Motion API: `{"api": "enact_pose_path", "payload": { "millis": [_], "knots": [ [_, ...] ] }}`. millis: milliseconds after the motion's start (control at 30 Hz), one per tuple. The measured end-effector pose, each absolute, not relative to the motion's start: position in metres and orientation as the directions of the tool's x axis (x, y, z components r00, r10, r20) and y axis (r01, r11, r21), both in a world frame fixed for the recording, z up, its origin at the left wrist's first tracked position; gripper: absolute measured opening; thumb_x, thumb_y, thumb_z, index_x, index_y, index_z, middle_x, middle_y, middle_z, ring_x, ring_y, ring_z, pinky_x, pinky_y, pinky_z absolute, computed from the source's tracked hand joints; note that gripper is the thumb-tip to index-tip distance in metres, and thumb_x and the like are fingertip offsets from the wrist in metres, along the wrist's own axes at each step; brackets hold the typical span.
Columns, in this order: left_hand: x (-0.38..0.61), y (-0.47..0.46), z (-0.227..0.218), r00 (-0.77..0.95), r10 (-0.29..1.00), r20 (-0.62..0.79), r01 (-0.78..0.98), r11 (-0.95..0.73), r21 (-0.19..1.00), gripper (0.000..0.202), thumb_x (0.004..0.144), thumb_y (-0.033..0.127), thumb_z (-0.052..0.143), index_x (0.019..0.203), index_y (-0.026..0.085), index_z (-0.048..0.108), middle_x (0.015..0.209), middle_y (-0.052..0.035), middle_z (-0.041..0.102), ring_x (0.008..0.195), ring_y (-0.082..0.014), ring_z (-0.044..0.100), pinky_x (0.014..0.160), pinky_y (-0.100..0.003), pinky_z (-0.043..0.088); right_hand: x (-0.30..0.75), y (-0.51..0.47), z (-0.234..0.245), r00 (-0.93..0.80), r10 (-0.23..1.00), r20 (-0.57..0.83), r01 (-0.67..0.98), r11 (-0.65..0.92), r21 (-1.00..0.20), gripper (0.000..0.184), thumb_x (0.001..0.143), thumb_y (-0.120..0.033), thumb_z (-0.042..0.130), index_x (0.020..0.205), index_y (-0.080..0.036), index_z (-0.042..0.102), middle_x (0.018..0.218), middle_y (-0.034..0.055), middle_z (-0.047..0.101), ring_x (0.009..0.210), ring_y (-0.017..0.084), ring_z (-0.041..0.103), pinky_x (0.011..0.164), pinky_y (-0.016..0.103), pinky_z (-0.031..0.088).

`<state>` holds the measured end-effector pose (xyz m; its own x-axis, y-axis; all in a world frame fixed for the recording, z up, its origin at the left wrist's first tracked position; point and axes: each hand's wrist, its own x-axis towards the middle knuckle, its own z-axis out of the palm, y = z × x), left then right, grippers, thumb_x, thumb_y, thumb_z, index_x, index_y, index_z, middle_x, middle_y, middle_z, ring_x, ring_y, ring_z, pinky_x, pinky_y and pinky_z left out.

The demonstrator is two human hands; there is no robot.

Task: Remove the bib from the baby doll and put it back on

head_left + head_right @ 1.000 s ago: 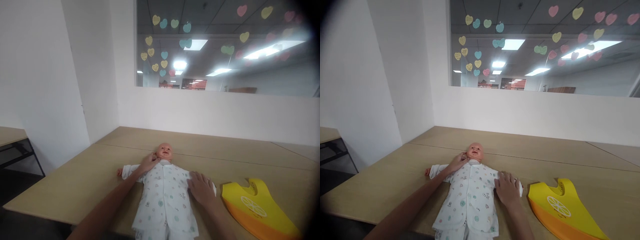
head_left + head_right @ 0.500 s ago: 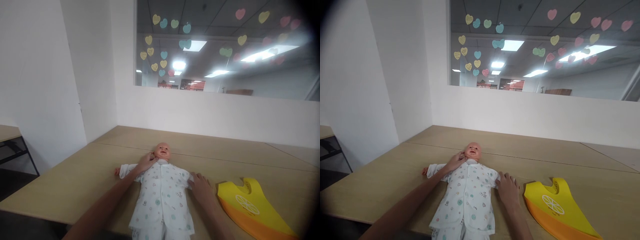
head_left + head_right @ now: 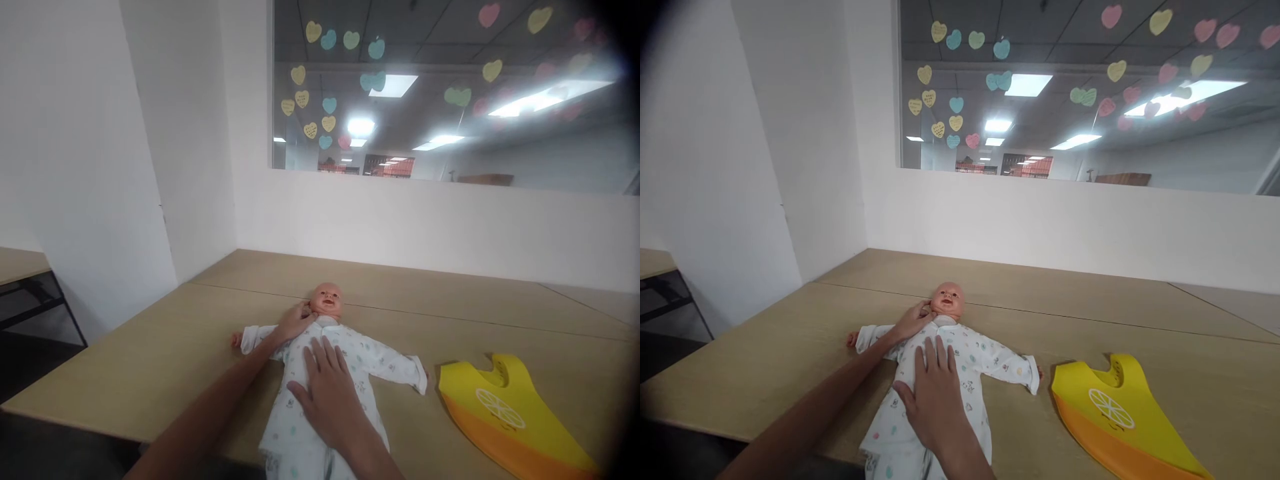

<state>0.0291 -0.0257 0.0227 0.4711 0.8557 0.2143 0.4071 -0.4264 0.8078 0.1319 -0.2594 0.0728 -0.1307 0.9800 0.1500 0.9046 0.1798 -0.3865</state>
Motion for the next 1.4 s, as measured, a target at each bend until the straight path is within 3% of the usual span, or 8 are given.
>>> {"api": "enact_pose_path", "payload": {
  "millis": [133, 333, 700, 933, 1033, 1233, 1333, 1400],
  "knots": [
    [0.030, -0.028, 0.025, 0.481, 0.849, 0.220, 0.401, -0.436, 0.806, 0.067, 0.090, 0.062, 0.057, 0.138, 0.016, 0.056, 0.085, -0.0047, 0.075, 0.077, -0.0228, 0.068, 0.066, -0.029, 0.045, 0.129, -0.258, 0.055, -0.081, 0.970, 0.228, 0.924, 0.159, -0.349, 0.081, 0.104, -0.069, 0.016, 0.164, -0.020, 0.038, 0.173, 0.0045, 0.018, 0.165, 0.030, 0.006, 0.136, 0.055, 0.007],
    [0.030, -0.026, 0.025, 0.493, 0.831, 0.259, 0.354, -0.463, 0.812, 0.057, 0.090, 0.057, 0.061, 0.132, 0.018, 0.061, 0.095, -0.0058, 0.078, 0.086, -0.0228, 0.071, 0.073, -0.029, 0.049, 0.129, -0.257, 0.050, -0.004, 0.967, 0.255, 0.940, 0.090, -0.329, 0.086, 0.101, -0.071, 0.023, 0.165, -0.014, 0.034, 0.173, 0.0102, 0.011, 0.164, 0.034, 0.008, 0.135, 0.058, 0.010],
    [0.029, -0.029, 0.025, 0.490, 0.841, 0.229, 0.409, -0.454, 0.792, 0.067, 0.091, 0.059, 0.057, 0.140, 0.014, 0.056, 0.095, -0.0084, 0.078, 0.088, -0.0254, 0.072, 0.073, -0.031, 0.051, 0.128, -0.258, 0.059, 0.022, 0.980, 0.198, 0.933, 0.051, -0.355, 0.074, 0.100, -0.060, 0.038, 0.159, -0.015, 0.047, 0.168, 0.0134, 0.034, 0.159, 0.034, 0.026, 0.134, 0.058, 0.015],
    [0.028, -0.026, 0.022, 0.467, 0.847, 0.254, 0.409, -0.461, 0.788, 0.064, 0.089, 0.059, 0.061, 0.137, 0.017, 0.059, 0.099, -0.0073, 0.078, 0.091, -0.0247, 0.072, 0.074, -0.029, 0.051, 0.132, -0.244, 0.066, 0.011, 0.957, 0.290, 0.919, 0.105, -0.380, 0.056, 0.095, -0.054, 0.052, 0.133, -0.016, 0.067, 0.131, 0.0141, 0.065, 0.127, 0.033, 0.057, 0.121, 0.056, 0.037],
    [0.028, -0.026, 0.023, 0.477, 0.840, 0.260, 0.386, -0.466, 0.796, 0.064, 0.090, 0.061, 0.060, 0.137, 0.018, 0.060, 0.101, -0.0076, 0.079, 0.094, -0.0250, 0.073, 0.076, -0.029, 0.051, 0.133, -0.243, 0.062, 0.025, 0.948, 0.317, 0.921, 0.102, -0.377, 0.058, 0.097, -0.055, 0.049, 0.136, -0.015, 0.066, 0.140, 0.0146, 0.061, 0.134, 0.034, 0.054, 0.124, 0.056, 0.035],
    [0.028, -0.021, 0.019, 0.464, 0.847, 0.259, 0.411, -0.465, 0.785, 0.067, 0.090, 0.063, 0.059, 0.139, 0.018, 0.059, 0.108, -0.0099, 0.079, 0.099, -0.0262, 0.073, 0.079, -0.030, 0.053, 0.135, -0.251, 0.043, 0.032, 0.940, 0.339, 0.932, 0.094, -0.350, 0.064, 0.104, -0.051, 0.037, 0.156, -0.016, 0.051, 0.167, 0.0095, 0.037, 0.158, 0.031, 0.032, 0.133, 0.057, 0.023],
    [0.028, -0.019, 0.017, 0.463, 0.852, 0.244, 0.422, -0.454, 0.785, 0.070, 0.090, 0.064, 0.058, 0.142, 0.017, 0.057, 0.101, -0.0092, 0.079, 0.092, -0.0263, 0.073, 0.075, -0.031, 0.052, 0.138, -0.255, 0.041, 0.006, 0.911, 0.413, 0.921, 0.155, -0.356, 0.058, 0.104, -0.046, 0.043, 0.153, -0.017, 0.054, 0.164, 0.0104, 0.042, 0.155, 0.031, 0.037, 0.132, 0.060, 0.026],
    [0.028, -0.021, 0.018, 0.470, 0.850, 0.239, 0.421, -0.454, 0.785, 0.071, 0.090, 0.062, 0.057, 0.142, 0.015, 0.056, 0.099, -0.0100, 0.079, 0.089, -0.0266, 0.072, 0.074, -0.031, 0.052, 0.142, -0.264, 0.049, -0.003, 0.868, 0.496, 0.878, 0.239, -0.414, 0.049, 0.102, -0.039, 0.048, 0.144, -0.018, 0.061, 0.155, 0.0112, 0.053, 0.147, 0.029, 0.048, 0.128, 0.056, 0.037]
  ]
}}
